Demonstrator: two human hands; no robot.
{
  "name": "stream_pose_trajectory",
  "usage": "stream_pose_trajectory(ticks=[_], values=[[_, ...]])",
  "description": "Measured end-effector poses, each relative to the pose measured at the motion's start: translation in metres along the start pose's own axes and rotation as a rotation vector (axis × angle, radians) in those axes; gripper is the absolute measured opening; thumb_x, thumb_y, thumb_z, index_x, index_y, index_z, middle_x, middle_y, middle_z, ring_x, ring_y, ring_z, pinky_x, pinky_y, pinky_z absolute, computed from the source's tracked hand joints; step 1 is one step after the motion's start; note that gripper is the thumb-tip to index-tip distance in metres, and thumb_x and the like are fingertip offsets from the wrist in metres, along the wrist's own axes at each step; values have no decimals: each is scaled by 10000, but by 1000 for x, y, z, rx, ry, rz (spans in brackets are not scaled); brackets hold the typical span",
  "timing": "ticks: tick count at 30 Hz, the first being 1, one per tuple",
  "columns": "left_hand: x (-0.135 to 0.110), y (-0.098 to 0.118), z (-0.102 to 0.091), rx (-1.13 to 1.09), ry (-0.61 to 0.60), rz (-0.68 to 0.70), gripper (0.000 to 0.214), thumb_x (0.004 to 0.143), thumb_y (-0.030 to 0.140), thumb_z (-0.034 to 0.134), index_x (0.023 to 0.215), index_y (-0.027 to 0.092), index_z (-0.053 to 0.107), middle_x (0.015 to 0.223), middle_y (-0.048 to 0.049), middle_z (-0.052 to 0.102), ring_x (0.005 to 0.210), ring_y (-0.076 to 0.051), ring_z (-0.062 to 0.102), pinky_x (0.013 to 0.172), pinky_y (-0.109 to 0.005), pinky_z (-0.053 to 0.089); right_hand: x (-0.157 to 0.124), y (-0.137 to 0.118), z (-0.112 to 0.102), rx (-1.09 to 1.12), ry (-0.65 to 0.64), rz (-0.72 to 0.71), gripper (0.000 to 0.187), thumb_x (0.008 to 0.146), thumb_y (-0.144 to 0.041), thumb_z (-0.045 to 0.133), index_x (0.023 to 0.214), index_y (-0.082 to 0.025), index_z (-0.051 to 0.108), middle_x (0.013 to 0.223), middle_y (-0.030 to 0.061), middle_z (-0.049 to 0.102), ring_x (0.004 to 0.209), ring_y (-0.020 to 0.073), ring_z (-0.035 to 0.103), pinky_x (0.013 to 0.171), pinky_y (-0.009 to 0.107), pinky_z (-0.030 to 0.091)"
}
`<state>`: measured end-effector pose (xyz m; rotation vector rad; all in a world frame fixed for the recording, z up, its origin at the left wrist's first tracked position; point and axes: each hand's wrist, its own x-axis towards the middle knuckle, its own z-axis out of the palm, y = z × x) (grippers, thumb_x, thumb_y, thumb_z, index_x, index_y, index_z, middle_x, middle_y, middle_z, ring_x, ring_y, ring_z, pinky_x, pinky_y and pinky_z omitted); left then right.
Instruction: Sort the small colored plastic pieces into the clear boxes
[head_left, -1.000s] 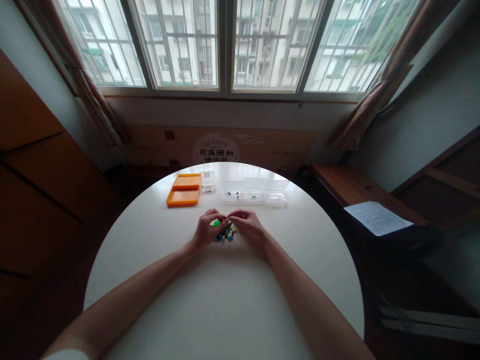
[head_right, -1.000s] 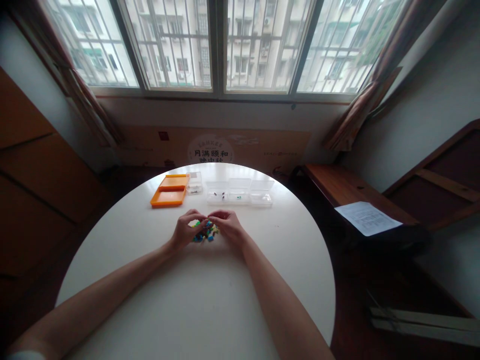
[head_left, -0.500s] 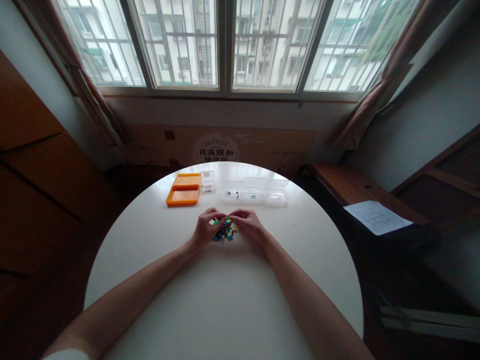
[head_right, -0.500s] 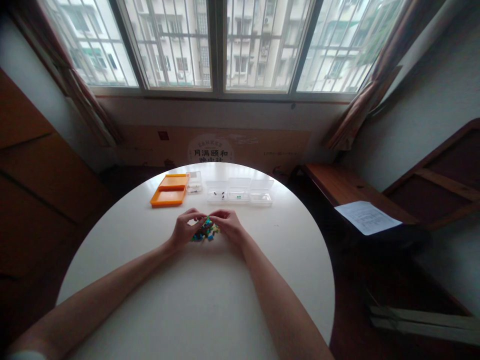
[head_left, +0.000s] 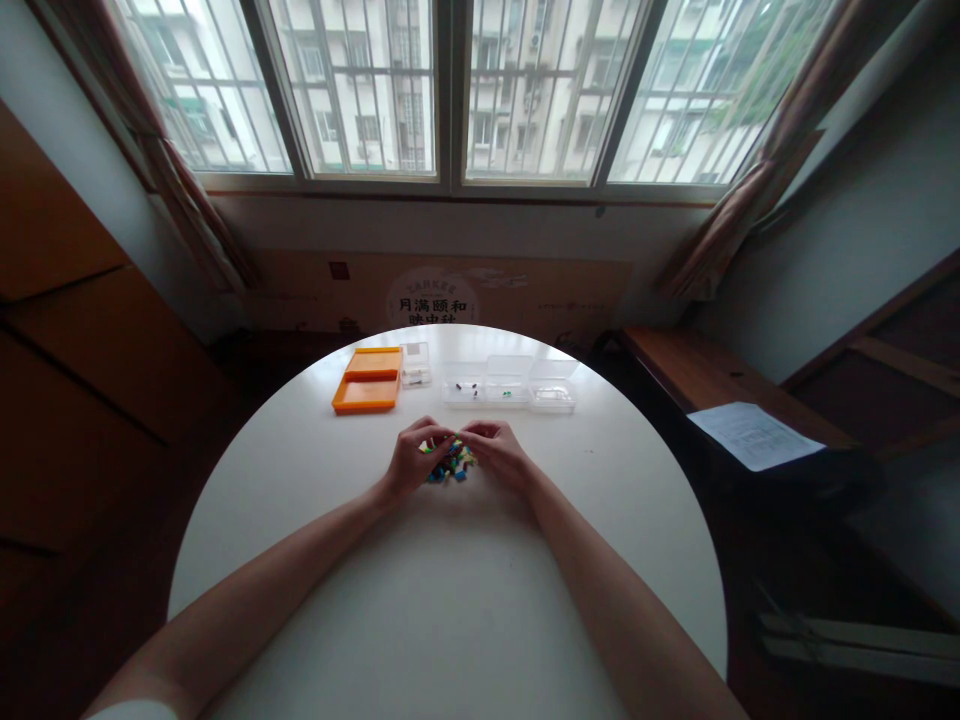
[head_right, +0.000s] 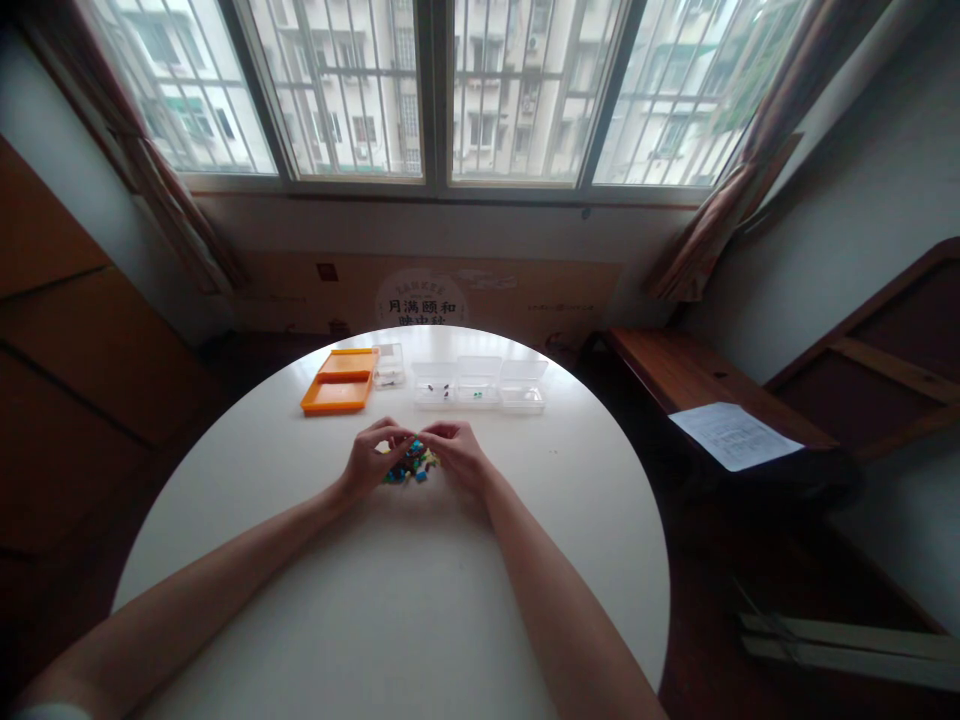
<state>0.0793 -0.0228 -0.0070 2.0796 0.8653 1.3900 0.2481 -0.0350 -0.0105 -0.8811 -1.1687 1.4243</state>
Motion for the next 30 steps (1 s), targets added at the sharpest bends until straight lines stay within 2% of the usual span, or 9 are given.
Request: stream_pose_trajectory(ticks=[12,30], values=[[1,3,-1,-19,-18,-17,105,769,249,636,794,159,681,672,-1,536,585,-81,498,537,-190,429,1,3,-2,1,-20,0,243,631,-344,731,738,-130,688,630,12,615,559,89,481,527,224,317],[1,0,0,-17,10,-69,134,774,286,630,776,162,680,668,6,533,538,-64,481,499,-174,410,-1,-4,2,-45,9,-4,309,604,-400,735,722,-119,684,594,6,591,543,89,453,506,226,306]])
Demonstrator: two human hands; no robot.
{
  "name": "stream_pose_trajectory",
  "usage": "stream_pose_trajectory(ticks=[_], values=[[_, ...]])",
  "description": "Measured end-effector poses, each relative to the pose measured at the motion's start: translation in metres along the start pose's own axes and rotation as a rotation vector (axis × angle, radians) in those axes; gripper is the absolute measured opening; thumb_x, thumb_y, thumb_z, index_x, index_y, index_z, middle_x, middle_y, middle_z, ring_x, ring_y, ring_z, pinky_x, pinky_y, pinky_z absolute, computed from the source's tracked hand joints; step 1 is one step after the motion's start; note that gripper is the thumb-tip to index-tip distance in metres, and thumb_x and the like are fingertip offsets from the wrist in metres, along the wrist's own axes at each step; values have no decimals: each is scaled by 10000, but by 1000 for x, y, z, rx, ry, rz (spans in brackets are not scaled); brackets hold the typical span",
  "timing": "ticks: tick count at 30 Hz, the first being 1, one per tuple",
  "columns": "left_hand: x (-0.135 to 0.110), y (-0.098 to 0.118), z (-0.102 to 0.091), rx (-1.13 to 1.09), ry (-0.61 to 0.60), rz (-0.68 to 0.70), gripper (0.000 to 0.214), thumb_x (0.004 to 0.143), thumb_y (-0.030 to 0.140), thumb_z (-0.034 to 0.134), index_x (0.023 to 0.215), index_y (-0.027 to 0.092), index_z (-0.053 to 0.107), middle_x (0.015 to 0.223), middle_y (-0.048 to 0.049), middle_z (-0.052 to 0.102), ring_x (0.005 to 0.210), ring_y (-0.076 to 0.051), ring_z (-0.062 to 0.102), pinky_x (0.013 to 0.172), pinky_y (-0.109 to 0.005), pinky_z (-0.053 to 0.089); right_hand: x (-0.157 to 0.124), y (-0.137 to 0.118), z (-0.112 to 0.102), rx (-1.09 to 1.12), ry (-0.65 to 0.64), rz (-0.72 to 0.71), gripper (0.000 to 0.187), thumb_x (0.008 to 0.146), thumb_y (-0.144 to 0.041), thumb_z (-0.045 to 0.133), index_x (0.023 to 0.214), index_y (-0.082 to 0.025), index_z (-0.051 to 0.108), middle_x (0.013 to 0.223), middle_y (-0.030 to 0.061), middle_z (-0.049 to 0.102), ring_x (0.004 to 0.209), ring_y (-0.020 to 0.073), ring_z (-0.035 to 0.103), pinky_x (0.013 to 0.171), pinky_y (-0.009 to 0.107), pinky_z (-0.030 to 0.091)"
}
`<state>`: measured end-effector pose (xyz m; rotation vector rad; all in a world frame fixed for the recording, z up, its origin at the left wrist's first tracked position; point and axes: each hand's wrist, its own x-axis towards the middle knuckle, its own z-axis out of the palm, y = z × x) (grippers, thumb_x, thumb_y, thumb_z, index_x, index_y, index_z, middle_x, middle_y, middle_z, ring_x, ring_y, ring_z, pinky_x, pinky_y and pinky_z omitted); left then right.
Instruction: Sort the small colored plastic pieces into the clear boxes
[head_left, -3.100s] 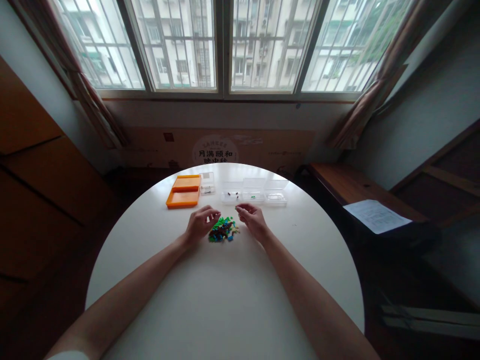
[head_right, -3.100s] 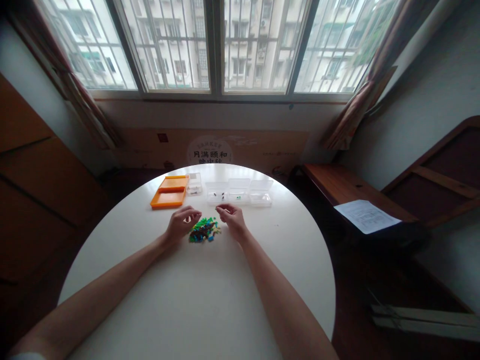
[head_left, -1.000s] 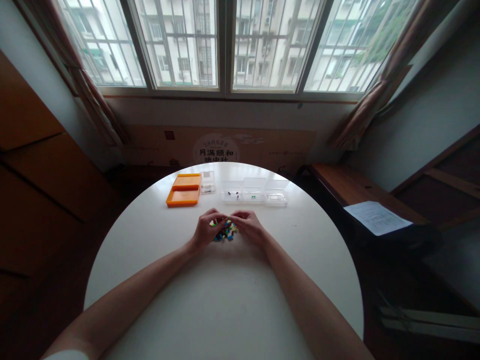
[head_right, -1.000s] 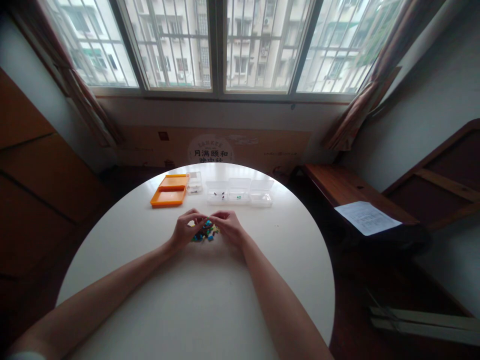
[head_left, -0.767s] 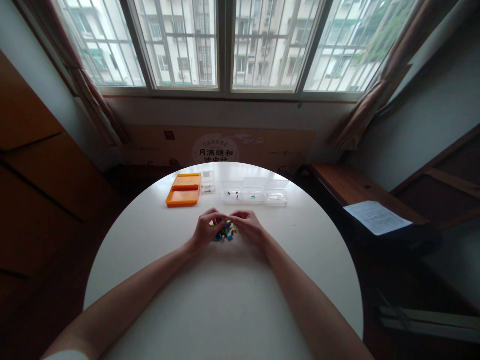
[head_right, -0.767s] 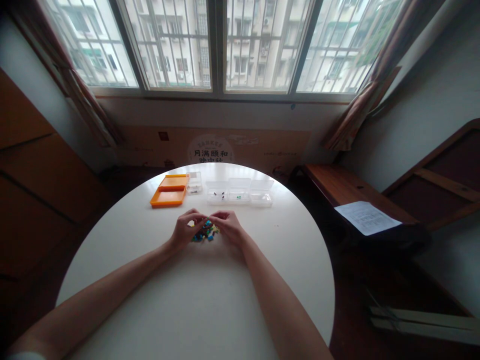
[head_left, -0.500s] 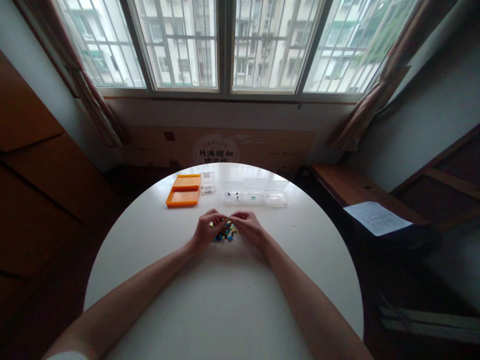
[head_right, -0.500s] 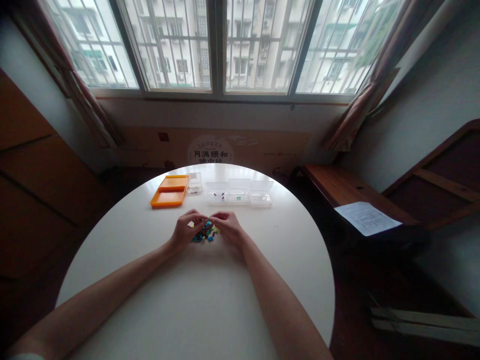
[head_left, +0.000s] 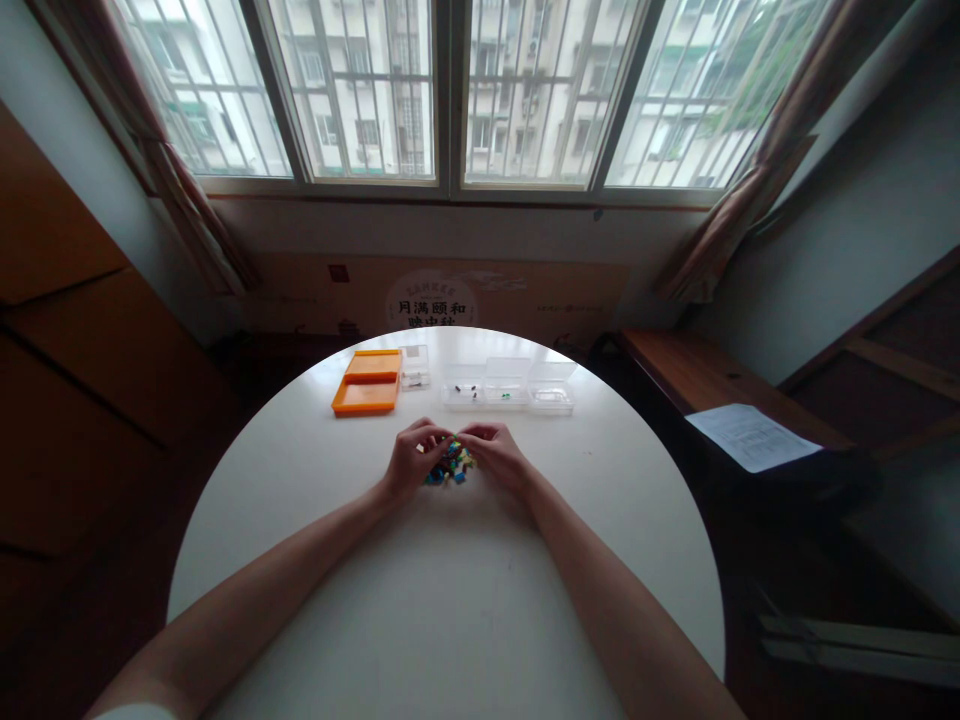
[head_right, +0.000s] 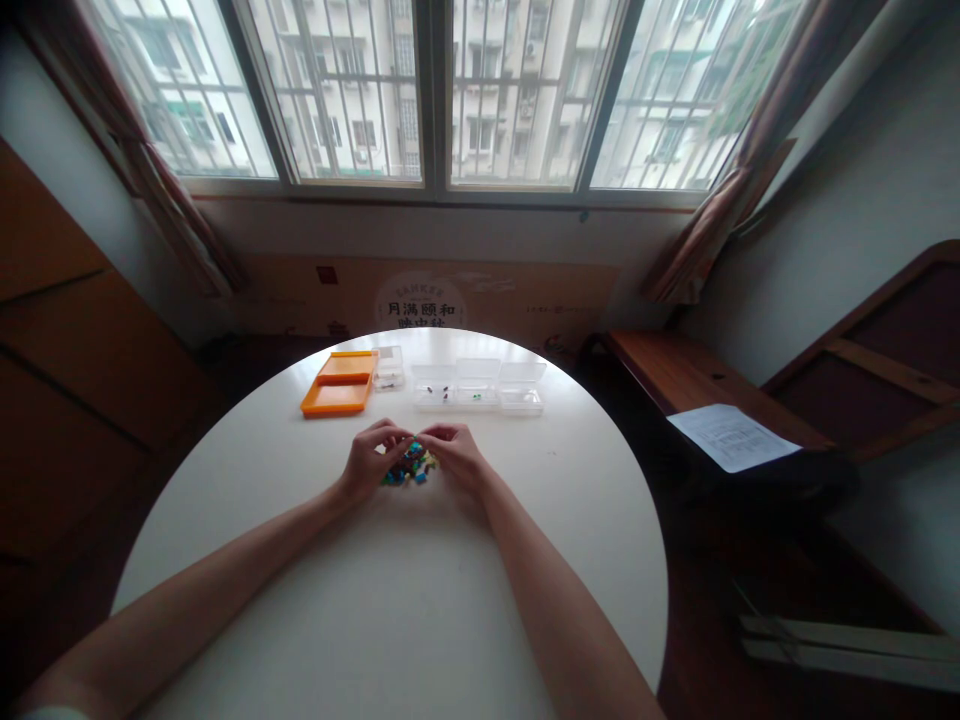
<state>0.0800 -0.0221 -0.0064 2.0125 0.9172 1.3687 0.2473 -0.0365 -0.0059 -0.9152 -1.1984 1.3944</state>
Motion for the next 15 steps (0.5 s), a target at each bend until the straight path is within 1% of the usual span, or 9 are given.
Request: stream_pose_trajectory(ticks=[7,11,15], values=[[3,1,-3,-15,14,-76,179,776,323,619,770,156,685,662,1,537,544,-74,477,493,-180,400,1,2,0,-14,32,-24,286,615,-380,732,751,-131,697,632,17,618,563,97,479,519,226,331],[2,1,-2,-21,0,-66,189,774,330,620,761,154,687,657,-1,539,541,-75,475,491,-181,400,3,5,-1,-40,47,-37,297,606,-389,733,754,-134,699,632,18,622,570,103,487,523,228,342],[2,2,-2,-22,-18,-71,185,775,327,620,766,155,688,666,-1,536,545,-75,483,500,-182,406,3,5,-1,-53,53,-35,291,608,-389,731,744,-133,699,620,15,615,548,95,472,508,227,318]])
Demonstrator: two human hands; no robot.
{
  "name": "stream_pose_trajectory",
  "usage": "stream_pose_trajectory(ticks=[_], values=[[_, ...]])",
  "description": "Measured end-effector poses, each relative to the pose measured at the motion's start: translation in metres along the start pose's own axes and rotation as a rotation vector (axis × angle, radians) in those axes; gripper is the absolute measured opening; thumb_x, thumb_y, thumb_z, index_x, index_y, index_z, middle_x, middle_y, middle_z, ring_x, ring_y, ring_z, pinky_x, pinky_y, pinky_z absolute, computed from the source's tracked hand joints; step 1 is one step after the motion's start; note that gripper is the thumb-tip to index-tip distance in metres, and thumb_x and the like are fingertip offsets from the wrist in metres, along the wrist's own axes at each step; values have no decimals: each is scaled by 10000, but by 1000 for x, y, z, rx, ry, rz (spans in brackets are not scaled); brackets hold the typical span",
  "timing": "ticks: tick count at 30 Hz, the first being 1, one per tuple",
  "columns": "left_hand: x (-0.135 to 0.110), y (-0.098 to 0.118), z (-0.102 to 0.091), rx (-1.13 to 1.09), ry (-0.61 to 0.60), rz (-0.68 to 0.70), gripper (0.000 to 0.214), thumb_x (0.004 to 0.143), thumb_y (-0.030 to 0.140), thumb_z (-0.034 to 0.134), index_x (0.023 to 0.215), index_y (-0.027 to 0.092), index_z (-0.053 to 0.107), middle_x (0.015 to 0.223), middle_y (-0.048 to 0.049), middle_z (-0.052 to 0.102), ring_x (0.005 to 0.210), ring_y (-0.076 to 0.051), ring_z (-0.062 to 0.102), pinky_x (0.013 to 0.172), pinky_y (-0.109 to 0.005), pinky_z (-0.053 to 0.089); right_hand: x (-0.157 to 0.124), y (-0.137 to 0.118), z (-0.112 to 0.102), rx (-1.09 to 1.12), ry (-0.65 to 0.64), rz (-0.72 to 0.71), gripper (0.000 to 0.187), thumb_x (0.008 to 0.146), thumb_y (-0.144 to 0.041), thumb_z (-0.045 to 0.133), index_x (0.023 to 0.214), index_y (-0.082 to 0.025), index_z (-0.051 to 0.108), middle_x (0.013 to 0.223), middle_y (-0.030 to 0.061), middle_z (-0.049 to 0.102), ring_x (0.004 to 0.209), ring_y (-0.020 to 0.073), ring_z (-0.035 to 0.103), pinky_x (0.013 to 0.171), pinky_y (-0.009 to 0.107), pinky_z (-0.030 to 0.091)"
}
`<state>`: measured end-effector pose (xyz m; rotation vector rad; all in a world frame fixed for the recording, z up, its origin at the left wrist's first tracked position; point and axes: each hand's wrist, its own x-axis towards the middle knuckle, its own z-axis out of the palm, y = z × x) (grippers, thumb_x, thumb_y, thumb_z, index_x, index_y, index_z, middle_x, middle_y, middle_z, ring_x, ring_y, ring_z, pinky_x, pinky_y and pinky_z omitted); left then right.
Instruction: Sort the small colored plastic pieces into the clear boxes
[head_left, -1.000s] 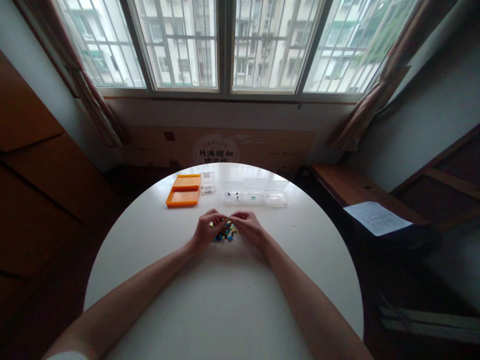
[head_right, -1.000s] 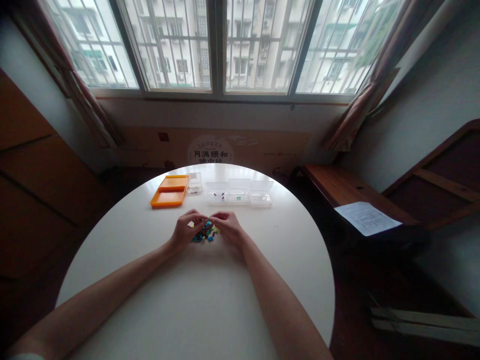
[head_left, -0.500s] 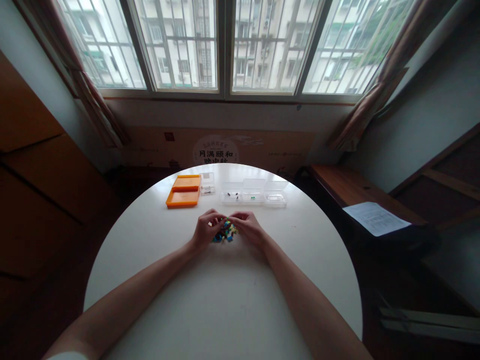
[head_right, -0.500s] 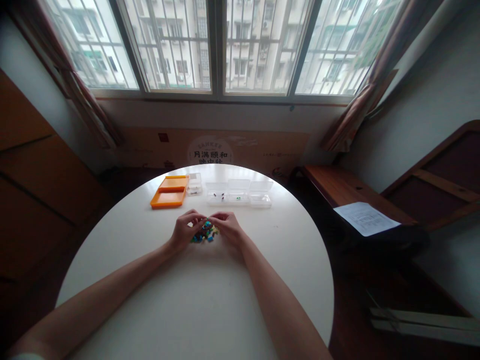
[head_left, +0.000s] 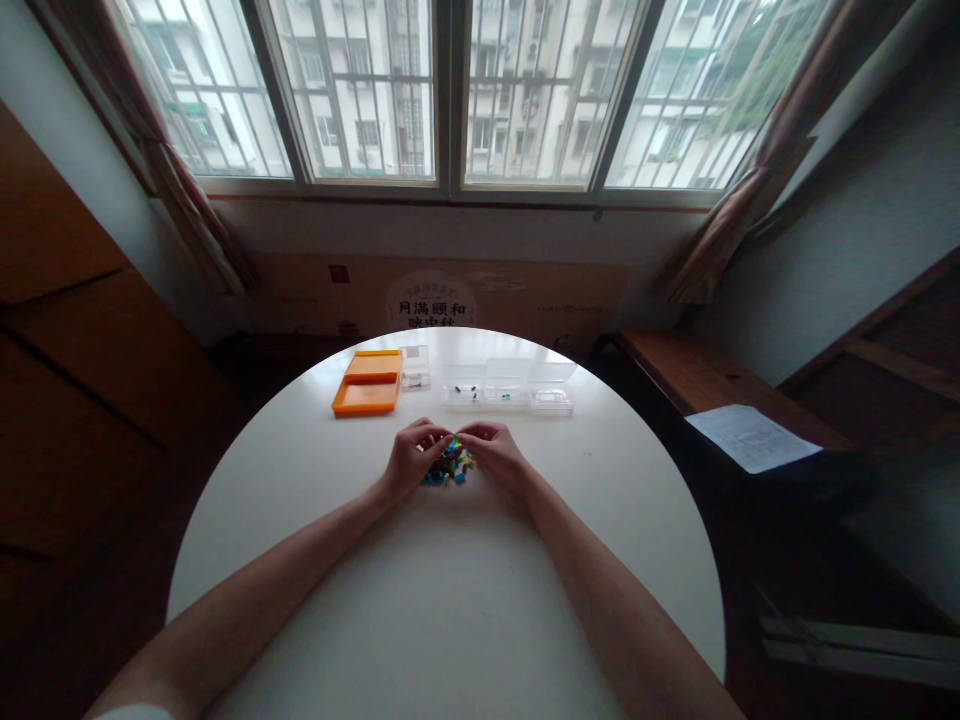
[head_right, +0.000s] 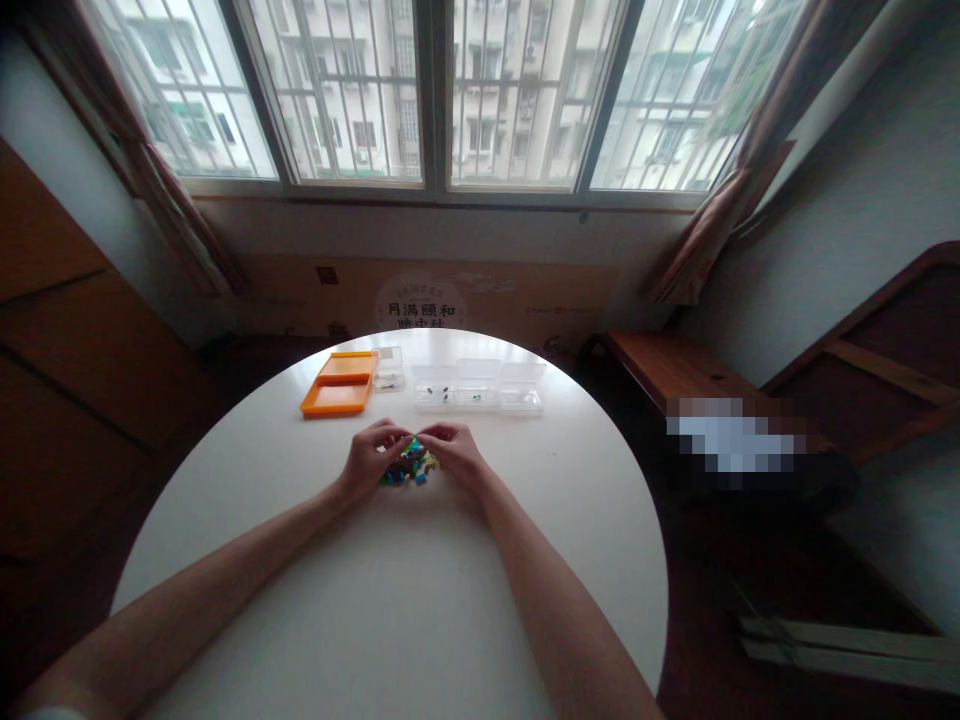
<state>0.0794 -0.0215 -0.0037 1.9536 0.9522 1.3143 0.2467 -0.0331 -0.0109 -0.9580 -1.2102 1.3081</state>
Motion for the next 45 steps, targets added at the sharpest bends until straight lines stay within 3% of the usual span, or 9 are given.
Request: stream_pose_trajectory(ticks=[45], values=[[0,3,-1,19,-20,20,175,782,319,611,757,160,680,655,1,528,560,-84,480,512,-191,403,-3,-5,2,15,1,19,296,609,-392,734,740,-130,689,603,2,599,522,80,441,485,222,295]])
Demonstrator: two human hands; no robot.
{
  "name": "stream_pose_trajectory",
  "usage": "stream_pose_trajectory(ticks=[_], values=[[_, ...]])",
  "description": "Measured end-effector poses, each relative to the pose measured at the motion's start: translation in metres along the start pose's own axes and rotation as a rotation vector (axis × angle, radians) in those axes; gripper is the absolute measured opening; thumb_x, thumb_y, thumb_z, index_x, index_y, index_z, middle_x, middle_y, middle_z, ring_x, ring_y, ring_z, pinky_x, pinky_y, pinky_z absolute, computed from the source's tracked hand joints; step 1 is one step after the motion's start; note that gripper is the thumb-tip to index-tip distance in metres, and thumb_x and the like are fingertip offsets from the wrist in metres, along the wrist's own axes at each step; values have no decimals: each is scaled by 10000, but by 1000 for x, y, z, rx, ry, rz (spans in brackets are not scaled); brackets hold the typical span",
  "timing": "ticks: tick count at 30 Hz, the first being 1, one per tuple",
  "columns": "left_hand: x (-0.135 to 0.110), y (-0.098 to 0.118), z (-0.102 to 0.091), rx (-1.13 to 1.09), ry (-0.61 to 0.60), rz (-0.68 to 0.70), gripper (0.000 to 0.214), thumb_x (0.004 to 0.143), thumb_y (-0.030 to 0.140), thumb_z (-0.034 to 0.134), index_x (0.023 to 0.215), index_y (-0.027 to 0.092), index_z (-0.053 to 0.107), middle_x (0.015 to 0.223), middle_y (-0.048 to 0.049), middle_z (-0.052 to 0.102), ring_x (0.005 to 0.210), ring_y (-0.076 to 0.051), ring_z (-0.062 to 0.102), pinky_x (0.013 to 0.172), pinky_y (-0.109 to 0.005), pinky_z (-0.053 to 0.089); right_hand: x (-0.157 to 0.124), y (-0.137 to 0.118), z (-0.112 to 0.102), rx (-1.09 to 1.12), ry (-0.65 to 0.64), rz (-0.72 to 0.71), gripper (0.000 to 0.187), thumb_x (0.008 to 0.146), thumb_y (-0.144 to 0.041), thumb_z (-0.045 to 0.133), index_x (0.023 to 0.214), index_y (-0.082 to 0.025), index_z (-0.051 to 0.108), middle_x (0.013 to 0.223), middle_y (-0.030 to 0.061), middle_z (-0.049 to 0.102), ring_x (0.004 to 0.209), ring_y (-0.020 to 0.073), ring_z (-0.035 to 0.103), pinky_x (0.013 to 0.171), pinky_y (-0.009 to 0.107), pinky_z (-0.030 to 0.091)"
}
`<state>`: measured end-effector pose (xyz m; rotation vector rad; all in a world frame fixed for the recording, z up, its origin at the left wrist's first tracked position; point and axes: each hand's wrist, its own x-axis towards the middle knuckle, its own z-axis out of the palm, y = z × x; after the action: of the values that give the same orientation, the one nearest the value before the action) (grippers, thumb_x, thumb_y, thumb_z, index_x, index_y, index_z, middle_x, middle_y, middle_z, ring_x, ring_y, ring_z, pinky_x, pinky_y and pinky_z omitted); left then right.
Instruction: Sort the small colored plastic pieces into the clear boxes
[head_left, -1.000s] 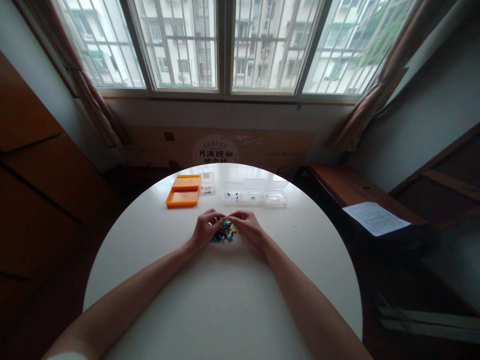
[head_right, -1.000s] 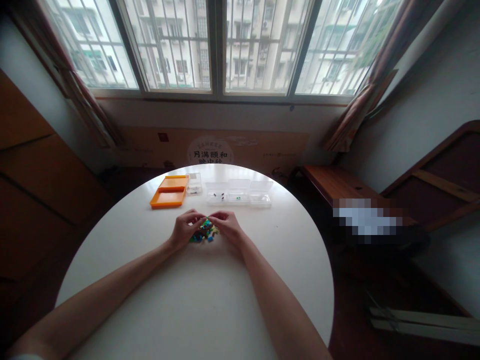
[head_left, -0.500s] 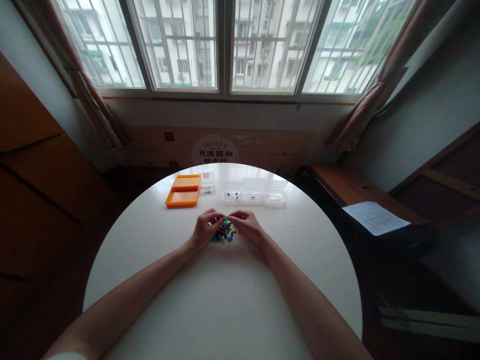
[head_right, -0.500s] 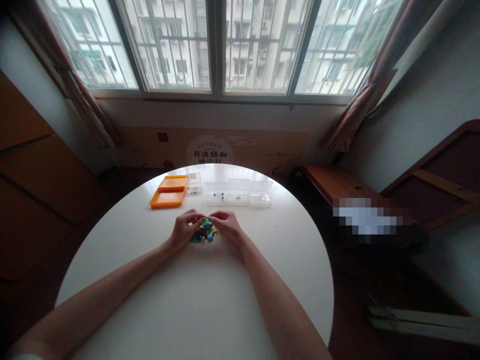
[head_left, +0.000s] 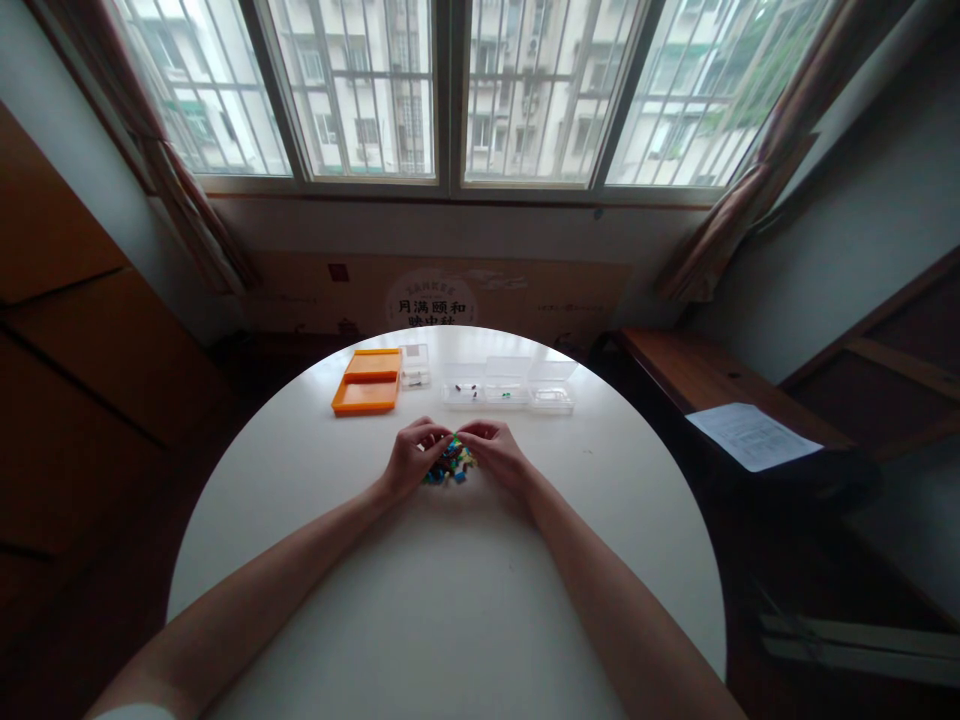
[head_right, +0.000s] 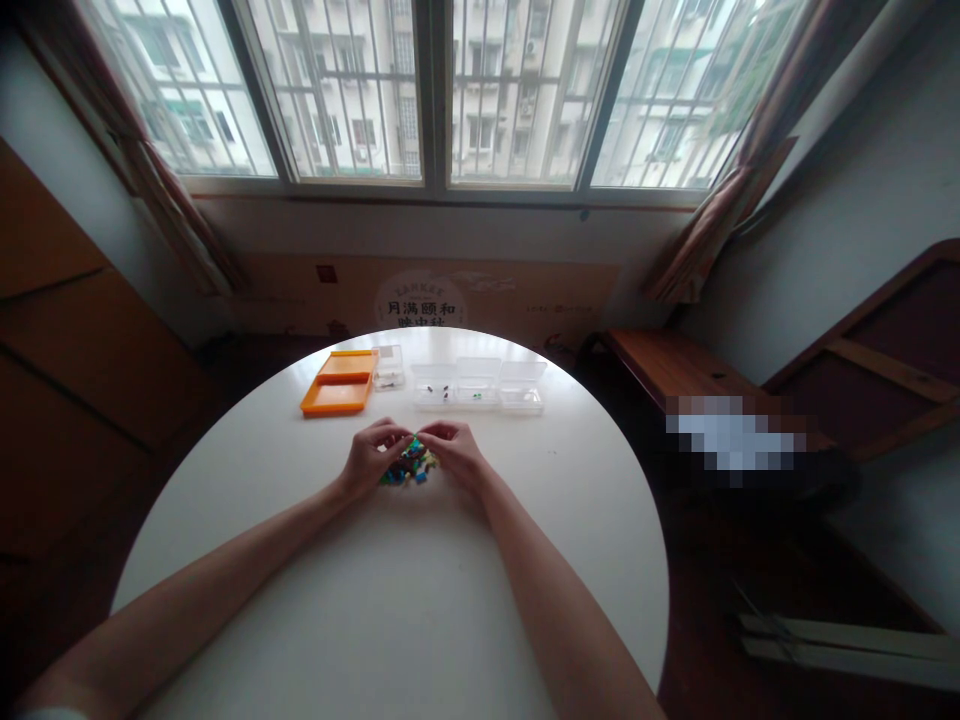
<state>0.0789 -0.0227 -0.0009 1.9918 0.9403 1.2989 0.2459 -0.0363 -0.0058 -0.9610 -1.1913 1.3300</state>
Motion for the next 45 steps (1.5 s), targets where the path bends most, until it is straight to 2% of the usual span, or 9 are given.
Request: stream_pose_trajectory(ticks=[45], values=[[1,1,0,5,-29,-40,194,775,331,613,752,150,681,655,-1,518,544,-79,468,502,-188,393,4,6,-3,-16,-2,-16,263,597,-370,741,717,-141,692,607,3,619,537,91,479,520,230,339]])
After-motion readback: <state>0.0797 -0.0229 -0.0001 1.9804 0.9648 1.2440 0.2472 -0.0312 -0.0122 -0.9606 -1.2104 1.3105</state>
